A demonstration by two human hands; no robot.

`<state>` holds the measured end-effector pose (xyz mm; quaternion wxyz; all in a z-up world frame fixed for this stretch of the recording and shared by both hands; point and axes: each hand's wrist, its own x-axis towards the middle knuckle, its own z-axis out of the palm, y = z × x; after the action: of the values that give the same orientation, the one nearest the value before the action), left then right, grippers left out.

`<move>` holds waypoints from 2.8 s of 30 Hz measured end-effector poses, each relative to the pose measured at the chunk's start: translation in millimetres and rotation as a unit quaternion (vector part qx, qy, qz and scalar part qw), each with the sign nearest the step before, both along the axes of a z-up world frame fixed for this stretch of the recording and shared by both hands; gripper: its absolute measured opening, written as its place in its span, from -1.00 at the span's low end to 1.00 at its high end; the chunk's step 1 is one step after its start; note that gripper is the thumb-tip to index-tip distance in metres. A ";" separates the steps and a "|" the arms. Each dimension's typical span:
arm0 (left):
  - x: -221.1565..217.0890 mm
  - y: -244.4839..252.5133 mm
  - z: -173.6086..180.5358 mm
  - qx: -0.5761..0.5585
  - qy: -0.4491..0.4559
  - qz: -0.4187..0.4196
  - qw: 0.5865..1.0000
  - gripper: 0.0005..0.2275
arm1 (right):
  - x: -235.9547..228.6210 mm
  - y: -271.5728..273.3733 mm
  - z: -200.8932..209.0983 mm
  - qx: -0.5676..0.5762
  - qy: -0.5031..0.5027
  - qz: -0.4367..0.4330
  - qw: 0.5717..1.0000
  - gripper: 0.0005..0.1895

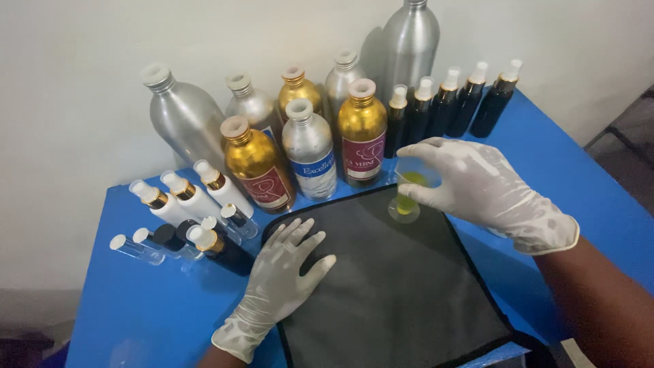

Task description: The person is pouring liquids from larger aluminum and gold bottles into small measuring cups on a table.

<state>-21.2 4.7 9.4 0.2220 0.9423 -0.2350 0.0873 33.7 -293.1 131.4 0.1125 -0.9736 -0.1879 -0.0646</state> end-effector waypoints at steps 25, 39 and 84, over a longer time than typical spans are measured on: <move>-2.5 -3.1 0.6 -0.035 -0.045 0.009 0.998 -0.65 | 0.1 -76.6 -30.2 -0.191 -0.083 -0.030 0.978 -0.37; -2.8 -3.1 2.0 -0.090 -0.095 0.006 0.991 -0.68 | -57.4 -69.3 24.8 -0.154 -0.035 -0.073 0.985 -0.43; -5.4 -4.1 4.2 -0.112 -0.122 -0.009 0.986 -0.70 | -7.4 69.9 55.8 -0.061 -0.219 0.160 0.960 -0.57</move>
<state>-26.6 0.6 13.6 0.2970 0.8915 -0.2571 0.2256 26.3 -223.1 187.1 0.0183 -0.8976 -0.3652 -0.2462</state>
